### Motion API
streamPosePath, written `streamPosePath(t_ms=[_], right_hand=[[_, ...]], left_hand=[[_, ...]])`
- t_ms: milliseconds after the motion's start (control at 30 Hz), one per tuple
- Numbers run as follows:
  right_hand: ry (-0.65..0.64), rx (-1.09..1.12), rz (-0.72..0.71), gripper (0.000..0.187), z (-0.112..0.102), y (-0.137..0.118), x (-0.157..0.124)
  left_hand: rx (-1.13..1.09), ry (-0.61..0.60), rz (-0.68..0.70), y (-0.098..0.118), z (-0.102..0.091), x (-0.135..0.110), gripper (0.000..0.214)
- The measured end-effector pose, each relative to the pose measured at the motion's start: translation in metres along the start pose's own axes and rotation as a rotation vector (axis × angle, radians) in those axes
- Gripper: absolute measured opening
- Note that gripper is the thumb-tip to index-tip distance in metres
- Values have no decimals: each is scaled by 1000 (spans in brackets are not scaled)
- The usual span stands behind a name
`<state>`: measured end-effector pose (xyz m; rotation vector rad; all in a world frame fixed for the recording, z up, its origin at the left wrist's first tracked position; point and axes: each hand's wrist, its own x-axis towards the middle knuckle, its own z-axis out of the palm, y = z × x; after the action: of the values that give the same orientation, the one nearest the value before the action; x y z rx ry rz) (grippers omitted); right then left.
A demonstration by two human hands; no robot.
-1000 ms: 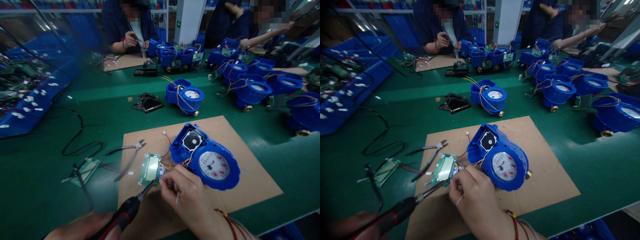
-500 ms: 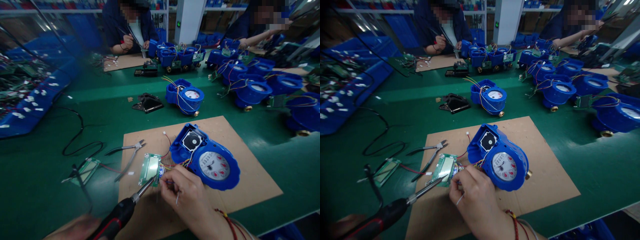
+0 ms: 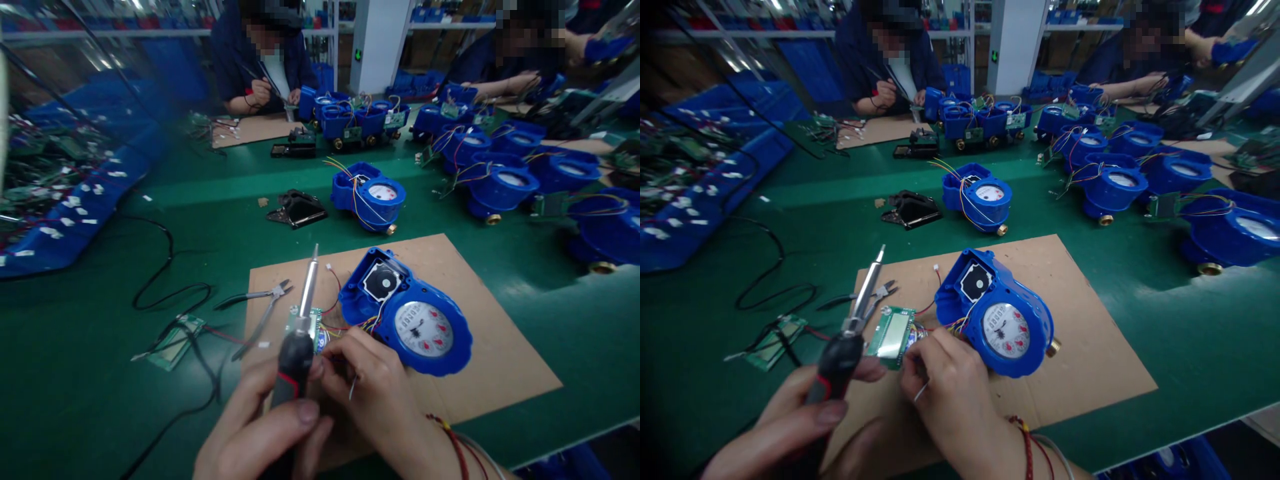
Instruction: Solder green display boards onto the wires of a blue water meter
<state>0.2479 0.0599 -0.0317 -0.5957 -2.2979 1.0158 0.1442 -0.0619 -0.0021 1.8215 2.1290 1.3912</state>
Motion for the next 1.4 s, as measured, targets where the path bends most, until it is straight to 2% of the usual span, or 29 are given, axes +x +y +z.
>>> streamPosePath(t_ms=[133, 300, 400, 533, 700, 1067, 1267, 1400], right_hand=[[-18, 105, -23, 14, -3, -1, 1], [-31, 121, -15, 13, -2, 2, 0], [-49, 92, -6, 14, -1, 3, -2], [-68, 74, -24, 14, -5, 2, -5], [-67, 72, -184, 11, -14, -1, -7], [74, 83, -352, 12, -21, -8, -4], [61, 35, -410, 14, -21, -7, -8], [68, 108, -389, 16, -21, -7, -8]], left_hand=[[-116, -10, 36, 13, 17, 9, 38], [13, -5, 85, 15, 20, 16, 27], [68, 49, 62, 10, 17, 12, 28], [84, 29, 26, -3, 13, 3, 29], [140, 45, 17, -19, 7, -5, 29], [-44, 51, -55, -19, 4, -4, 40], [-114, 126, -74, -12, 9, -5, 41], [-379, 92, -128, -4, 5, -2, 37]])
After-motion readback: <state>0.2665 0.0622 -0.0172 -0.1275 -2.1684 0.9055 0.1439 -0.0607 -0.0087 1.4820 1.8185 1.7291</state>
